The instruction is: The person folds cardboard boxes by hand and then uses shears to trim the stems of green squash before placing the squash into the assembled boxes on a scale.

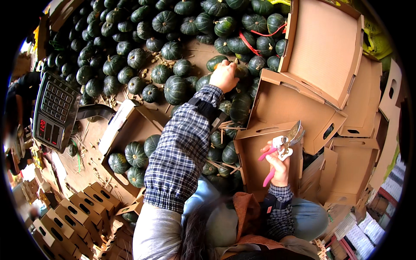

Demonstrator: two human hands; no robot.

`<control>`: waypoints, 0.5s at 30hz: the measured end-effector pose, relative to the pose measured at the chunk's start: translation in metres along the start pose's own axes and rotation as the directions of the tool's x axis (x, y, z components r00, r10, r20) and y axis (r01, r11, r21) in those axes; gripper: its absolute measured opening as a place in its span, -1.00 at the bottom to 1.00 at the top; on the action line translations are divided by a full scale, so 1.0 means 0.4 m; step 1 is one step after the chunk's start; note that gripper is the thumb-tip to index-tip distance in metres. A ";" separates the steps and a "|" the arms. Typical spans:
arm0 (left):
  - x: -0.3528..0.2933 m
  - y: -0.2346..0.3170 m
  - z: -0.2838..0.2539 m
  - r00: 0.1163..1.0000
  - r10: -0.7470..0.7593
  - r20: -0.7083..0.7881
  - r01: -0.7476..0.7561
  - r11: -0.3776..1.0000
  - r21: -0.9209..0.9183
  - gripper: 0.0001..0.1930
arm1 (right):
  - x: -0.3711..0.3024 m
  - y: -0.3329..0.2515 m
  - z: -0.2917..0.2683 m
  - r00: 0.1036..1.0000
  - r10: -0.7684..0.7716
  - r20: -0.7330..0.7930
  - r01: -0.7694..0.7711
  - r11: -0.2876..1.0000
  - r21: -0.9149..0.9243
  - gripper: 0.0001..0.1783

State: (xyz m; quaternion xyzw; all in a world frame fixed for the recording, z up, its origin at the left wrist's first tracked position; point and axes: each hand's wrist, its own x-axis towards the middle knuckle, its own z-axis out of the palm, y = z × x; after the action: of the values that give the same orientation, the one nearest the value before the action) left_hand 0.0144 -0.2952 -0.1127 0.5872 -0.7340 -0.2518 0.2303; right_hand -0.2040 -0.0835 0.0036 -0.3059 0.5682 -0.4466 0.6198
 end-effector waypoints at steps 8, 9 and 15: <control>0.098 0.025 0.119 0.938 -0.226 0.262 0.182 0.967 0.181 -0.21 | 0.011 -0.001 0.021 0.996 0.086 -0.003 -0.086 0.996 0.012 -0.51; 0.098 0.027 0.128 0.951 -0.230 0.208 0.191 0.963 0.192 -0.22 | 0.009 0.000 0.014 0.997 0.081 -0.008 -0.081 0.997 -0.012 -0.51; 0.110 -0.049 0.013 0.843 -0.393 0.368 0.527 0.462 -0.713 -0.48 | 0.002 -0.004 0.033 0.999 0.043 0.028 -0.040 0.993 -0.107 -0.48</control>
State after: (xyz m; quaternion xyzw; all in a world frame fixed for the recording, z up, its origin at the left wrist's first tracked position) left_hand 0.0167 -0.3412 -0.1272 0.5773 -0.3726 -0.6461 0.3324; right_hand -0.1914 -0.0868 0.0070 -0.3331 0.5880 -0.3981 0.6203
